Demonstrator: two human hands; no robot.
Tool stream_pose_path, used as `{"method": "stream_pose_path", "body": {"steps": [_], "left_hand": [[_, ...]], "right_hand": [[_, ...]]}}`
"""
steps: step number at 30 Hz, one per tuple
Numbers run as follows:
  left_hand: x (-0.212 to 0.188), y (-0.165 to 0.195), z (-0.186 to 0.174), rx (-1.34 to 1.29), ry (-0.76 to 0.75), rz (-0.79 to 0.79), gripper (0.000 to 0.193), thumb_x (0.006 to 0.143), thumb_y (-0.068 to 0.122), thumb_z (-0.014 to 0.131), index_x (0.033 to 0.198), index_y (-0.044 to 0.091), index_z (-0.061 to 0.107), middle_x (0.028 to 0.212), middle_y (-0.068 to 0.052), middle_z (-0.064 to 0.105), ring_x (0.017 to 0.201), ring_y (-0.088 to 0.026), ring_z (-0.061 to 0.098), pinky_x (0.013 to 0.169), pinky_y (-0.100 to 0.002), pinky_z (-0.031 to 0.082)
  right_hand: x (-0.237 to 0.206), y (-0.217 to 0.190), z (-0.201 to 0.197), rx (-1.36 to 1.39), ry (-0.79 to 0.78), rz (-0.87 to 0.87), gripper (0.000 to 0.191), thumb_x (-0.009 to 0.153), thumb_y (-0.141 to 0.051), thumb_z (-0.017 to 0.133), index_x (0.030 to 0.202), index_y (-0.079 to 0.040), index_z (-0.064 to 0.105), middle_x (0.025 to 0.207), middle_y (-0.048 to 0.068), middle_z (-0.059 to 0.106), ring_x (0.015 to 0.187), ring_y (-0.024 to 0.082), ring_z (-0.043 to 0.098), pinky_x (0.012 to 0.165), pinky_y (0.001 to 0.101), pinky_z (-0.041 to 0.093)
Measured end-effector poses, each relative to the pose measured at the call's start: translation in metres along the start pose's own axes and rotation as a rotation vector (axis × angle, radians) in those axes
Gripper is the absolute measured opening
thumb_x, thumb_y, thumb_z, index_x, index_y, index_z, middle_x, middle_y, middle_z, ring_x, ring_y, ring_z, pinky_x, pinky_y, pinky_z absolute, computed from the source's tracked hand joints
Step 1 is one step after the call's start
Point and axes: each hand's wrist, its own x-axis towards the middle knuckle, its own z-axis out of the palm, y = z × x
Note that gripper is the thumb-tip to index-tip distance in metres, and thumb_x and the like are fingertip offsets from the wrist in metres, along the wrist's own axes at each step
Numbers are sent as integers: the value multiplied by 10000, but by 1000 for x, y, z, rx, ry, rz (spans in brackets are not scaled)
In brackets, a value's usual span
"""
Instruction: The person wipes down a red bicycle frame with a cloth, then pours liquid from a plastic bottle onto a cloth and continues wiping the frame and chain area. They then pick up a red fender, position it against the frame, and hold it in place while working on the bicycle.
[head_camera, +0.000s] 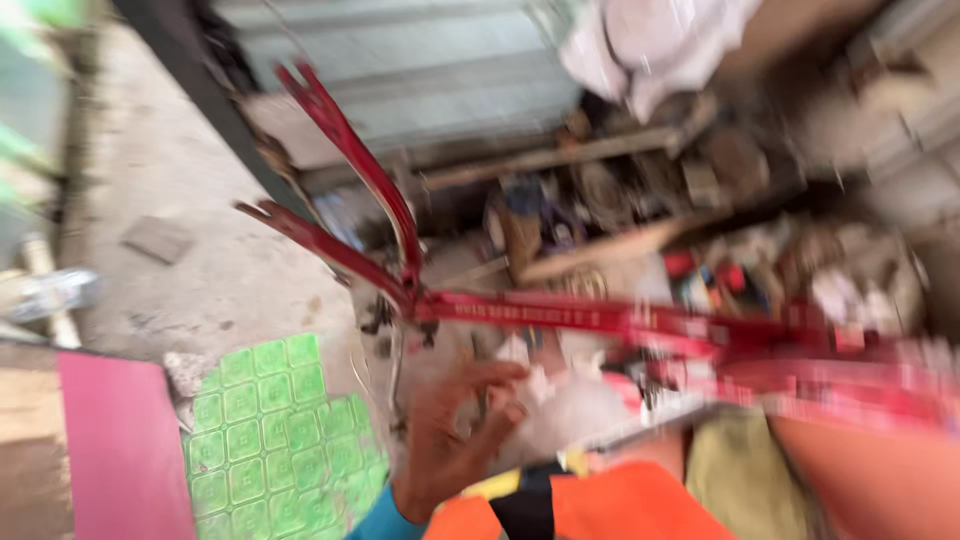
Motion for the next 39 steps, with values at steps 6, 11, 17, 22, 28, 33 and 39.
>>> {"method": "stream_pose_path", "body": {"steps": [6, 11, 17, 22, 28, 33, 39], "left_hand": [[-29, -26, -71, -203, -104, -126, 299, 924, 68, 727, 1203, -28, 680, 1149, -127, 759, 1070, -183, 728, 959, -327, 573], [-59, -55, -96, -312, -96, -393, 241, 949, 93, 725, 1133, -58, 688, 1080, -135, 767, 1043, -192, 735, 916, -316, 572], [-94, -90, -100, -310, -58, -559, 279, 947, 147, 702, 1134, -60, 692, 1064, -116, 763, 1030, -184, 745, 902, -302, 570], [-119, -103, -96, -257, 55, -595, 306, 906, 153, 725, 1131, -52, 693, 1052, -103, 776, 1007, -175, 750, 906, -302, 590], [-145, -115, -97, -158, 137, -613, 302, 886, 127, 766, 1113, -68, 720, 1011, -118, 786, 958, -164, 746, 858, -289, 573], [-126, -123, -89, -191, -64, -695, 278, 901, 134, 739, 1128, -24, 714, 995, -78, 777, 937, -113, 702, 767, -264, 534], [-69, -116, -83, -204, -355, -493, 220, 951, 134, 699, 1121, -6, 696, 993, -26, 745, 894, -60, 674, 760, -230, 552]], "right_hand": [[-118, -153, -10, 179, -609, 189, 311, 945, -397, 597, 1033, -120, 708, 964, 98, 730, 916, 314, 706, 798, 463, 565], [-171, -204, 161, 271, -707, 378, 253, 949, -324, 581, 1086, -145, 698, 1040, 95, 735, 990, 325, 700, 822, 475, 553], [-197, -204, 364, 239, -530, 693, 313, 940, -312, 607, 1220, -171, 618, 1173, 122, 684, 1085, 358, 664, 894, 503, 532], [-169, -216, 407, 194, -550, 784, 442, 931, -315, 636, 1344, -192, 540, 1291, 150, 631, 1165, 390, 629, 961, 529, 512], [-164, -226, 404, 172, -385, 776, 474, 931, -311, 667, 1383, -198, 577, 1348, 165, 648, 1201, 414, 636, 1006, 552, 517], [-188, -221, 382, 758, -19, 777, 338, 801, -217, 790, 1094, -64, 720, 1026, 147, 757, 954, 297, 727, 834, 416, 584], [-218, -264, 312, 1149, 214, 919, 271, 885, -20, 700, 1144, 28, 639, 1006, 107, 737, 910, 170, 667, 793, 324, 545]]}}
